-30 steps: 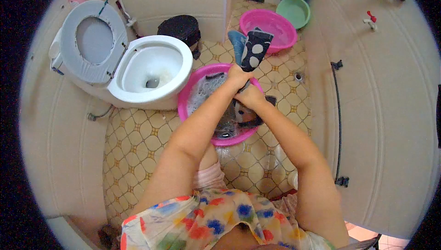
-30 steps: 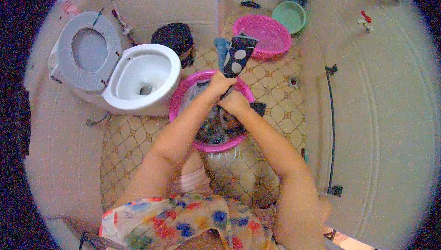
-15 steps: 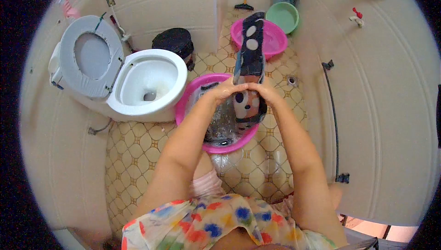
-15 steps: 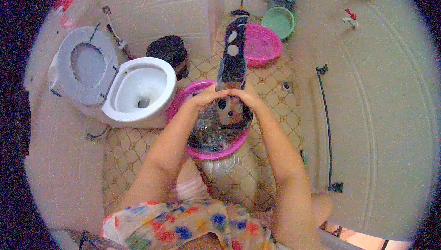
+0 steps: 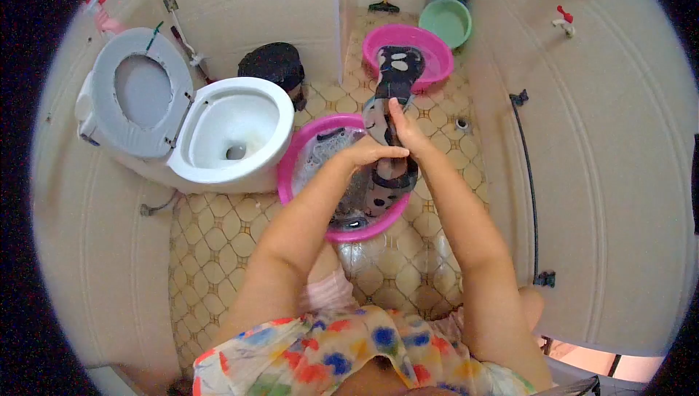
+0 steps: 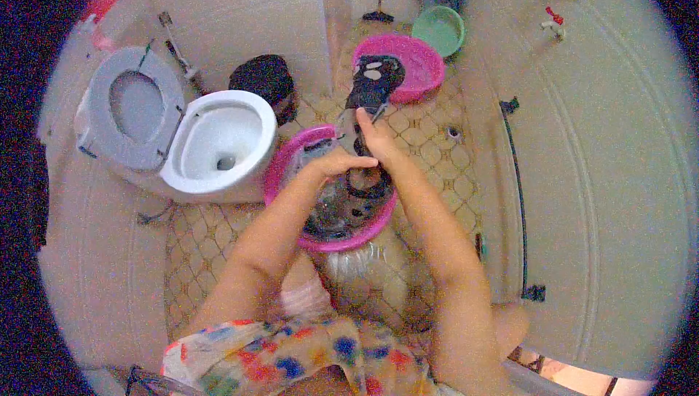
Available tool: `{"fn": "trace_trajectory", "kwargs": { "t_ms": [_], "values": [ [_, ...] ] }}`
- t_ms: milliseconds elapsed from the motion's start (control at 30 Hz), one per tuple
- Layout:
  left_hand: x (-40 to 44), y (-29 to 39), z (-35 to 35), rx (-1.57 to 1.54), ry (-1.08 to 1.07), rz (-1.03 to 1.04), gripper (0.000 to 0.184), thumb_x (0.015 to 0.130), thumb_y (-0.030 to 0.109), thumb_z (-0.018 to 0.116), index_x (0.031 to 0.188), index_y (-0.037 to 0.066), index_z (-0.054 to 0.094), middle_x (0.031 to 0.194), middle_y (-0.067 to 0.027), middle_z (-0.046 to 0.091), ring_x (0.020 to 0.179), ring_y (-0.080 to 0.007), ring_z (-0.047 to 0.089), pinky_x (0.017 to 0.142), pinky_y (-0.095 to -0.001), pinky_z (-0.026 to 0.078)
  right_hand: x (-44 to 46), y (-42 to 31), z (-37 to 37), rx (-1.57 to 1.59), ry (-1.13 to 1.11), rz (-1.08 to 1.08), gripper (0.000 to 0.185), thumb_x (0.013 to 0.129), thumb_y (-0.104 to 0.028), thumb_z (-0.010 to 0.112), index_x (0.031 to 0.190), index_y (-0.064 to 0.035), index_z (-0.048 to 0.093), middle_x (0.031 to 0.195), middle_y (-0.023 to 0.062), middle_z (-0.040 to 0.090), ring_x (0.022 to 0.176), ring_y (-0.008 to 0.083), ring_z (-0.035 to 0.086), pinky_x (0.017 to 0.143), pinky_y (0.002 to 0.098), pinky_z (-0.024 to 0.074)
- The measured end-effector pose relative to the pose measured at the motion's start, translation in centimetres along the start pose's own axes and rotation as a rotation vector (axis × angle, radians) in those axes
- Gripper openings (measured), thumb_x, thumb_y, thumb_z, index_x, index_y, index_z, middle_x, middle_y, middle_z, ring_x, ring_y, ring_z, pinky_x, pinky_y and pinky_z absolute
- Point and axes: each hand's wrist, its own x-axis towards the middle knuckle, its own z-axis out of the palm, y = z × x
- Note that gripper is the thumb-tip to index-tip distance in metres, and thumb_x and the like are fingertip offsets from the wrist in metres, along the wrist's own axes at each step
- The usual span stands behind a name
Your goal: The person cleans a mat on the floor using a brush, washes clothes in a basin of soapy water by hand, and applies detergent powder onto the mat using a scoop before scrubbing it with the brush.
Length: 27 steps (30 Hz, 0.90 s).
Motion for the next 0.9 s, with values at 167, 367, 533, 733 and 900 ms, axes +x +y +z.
{"fn": "trace_trajectory", "kwargs": {
  "t_ms": [167, 367, 533, 733, 900],
  "values": [
    [0.3, -0.2, 0.4, 0.091, 0.17, 0.118, 0.053, 0.068, 0.018, 0.075, 0.113, 0.001, 0.054, 0.101, -0.0084, 0.062, 0.094, -0.0227, 0.059, 0.084, -0.0364, 0.046, 3.6, 5.1, -0.4, -0.088, -0.177, 0.084, 0.073, 0.086, -0.063, 0.041, 0.123, -0.0009, 0.05, 0.115, 0.0112, 0.057, 0.104, 0.0222, 0.053, 0.088, 0.0363, 0.041],
    [3.2, -4.4, -1.1, 0.057, 0.335, 0.093, 0.031, 0.07, 0.013, 0.068, 0.096, 0.0, 0.059, 0.076, -0.0061, 0.062, 0.064, -0.0179, 0.06, 0.057, -0.0314, 0.049, -1.5, 0.9, -1.7, -0.021, -0.365, 0.146, 0.074, 0.088, -0.058, 0.042, 0.134, -0.0003, 0.037, 0.129, 0.0125, 0.048, 0.116, 0.0226, 0.047, 0.098, 0.0342, 0.0361],
    [3.5, -2.8, -1.8, -0.294, 0.364, 0.019, 0.017, 0.076, 0.02, 0.061, 0.083, 0.005, 0.061, 0.066, -0.0069, 0.059, 0.047, -0.018, 0.054, 0.044, -0.0316, 0.043, 1.0, 12.1, -3.1, -0.01, -0.372, 0.118, 0.071, 0.086, -0.056, 0.05, 0.134, -0.0054, 0.037, 0.132, 0.0089, 0.044, 0.121, 0.0204, 0.041, 0.103, 0.0349, 0.0299],
    [5.0, -3.7, -2.3, -0.389, 0.457, 0.059, 0.021, 0.075, 0.024, 0.059, 0.086, 0.005, 0.061, 0.07, -0.0066, 0.061, 0.051, -0.0185, 0.054, 0.046, -0.0327, 0.044, -2.9, 6.5, -1.5, 0.318, -0.479, 0.187, 0.069, 0.08, -0.042, 0.066, 0.132, -0.0064, 0.038, 0.126, 0.0068, 0.049, 0.112, 0.0186, 0.049, 0.096, 0.0339, 0.0388],
    [7.3, -6.0, -3.4, -0.548, 0.569, 0.018, 0.018, 0.069, 0.015, 0.065, 0.08, 0.001, 0.063, 0.072, -0.0045, 0.06, 0.06, -0.0161, 0.057, 0.056, -0.0295, 0.045, -3.5, 4.8, 0.0, 0.315, -0.46, 0.098, 0.076, 0.072, -0.029, 0.075, 0.132, -0.0045, 0.036, 0.123, 0.0071, 0.05, 0.111, 0.0184, 0.048, 0.096, 0.0341, 0.038]
  ]
}}
